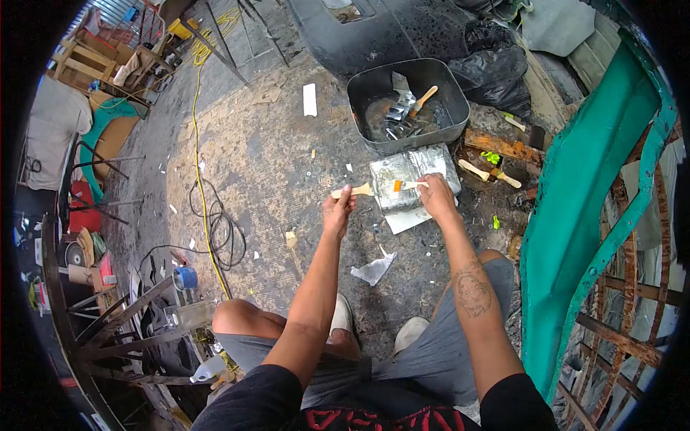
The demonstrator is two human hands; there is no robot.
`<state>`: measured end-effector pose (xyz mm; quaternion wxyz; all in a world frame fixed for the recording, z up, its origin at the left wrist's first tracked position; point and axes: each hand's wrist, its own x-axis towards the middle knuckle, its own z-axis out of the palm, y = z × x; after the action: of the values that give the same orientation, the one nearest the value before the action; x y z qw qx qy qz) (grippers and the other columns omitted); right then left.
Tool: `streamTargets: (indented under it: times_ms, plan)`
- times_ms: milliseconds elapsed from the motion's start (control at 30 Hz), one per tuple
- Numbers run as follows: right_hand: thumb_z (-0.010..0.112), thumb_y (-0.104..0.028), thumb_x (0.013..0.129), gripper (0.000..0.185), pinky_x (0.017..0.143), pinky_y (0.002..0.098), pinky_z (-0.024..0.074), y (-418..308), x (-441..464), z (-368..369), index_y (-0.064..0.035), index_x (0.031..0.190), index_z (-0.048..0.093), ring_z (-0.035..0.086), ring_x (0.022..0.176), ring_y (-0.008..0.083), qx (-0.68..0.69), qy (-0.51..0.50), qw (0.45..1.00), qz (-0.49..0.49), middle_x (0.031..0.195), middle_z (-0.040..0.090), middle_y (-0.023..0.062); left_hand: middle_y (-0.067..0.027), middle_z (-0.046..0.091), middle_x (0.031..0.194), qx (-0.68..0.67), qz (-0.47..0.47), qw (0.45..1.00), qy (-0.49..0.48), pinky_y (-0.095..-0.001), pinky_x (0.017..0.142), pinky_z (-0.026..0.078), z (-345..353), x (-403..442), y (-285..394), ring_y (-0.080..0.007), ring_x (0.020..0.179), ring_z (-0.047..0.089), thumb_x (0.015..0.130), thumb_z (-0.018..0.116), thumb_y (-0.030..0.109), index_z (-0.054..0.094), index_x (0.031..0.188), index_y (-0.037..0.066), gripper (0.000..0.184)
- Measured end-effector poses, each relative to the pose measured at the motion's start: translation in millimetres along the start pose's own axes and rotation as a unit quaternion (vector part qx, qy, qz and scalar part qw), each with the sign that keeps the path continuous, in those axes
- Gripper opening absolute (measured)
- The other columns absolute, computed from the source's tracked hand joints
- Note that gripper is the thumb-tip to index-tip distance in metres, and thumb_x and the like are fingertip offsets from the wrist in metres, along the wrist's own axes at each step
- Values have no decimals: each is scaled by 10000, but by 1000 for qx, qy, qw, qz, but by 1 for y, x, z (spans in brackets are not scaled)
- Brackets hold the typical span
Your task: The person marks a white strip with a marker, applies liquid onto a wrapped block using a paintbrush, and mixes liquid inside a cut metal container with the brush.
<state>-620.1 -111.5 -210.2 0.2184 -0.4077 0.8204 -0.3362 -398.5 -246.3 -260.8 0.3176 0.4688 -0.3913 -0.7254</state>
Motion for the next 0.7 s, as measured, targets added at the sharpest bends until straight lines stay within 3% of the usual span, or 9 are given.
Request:
streamTargets:
  times_ms: [167,267,333,567,700]
  plan:
    - [579,-85,818,138,796,441,452,4,-2,2,-55,939,637,566,897,371,-10,1,1000,-22,940,561,201,-2,596,693,127,-42,988,-71,-217,530,433,-12,19,8,-70,556,510,869,628,259,646,874,54,206]
    - [583,-75,810,132,797,437,452,10,-3,12,-59,929,639,565,897,366,-7,-3,1000,-29,915,578,199,-14,607,684,194,2,979,-66,-223,530,437,-15,24,15,-78,559,524,869,623,245,645,857,37,210]
    - [589,-66,804,129,806,438,450,7,-5,14,-45,920,643,565,912,365,0,-16,1000,-26,873,611,205,-27,594,624,245,132,960,-35,-240,496,437,7,10,32,-92,502,523,865,622,245,632,836,14,232]
    - [576,-70,820,151,768,436,451,7,-5,18,-6,948,624,583,846,384,6,15,999,-49,851,615,232,-60,614,625,327,159,930,-57,-251,483,447,56,-5,39,-103,515,556,873,597,232,606,806,-7,248]
    - [567,-84,826,169,756,445,472,-3,-10,17,-9,948,656,602,839,390,-40,-12,999,-15,849,625,243,-91,607,573,445,214,867,-63,-287,473,449,64,-6,39,-136,482,572,856,601,236,592,747,-18,277]
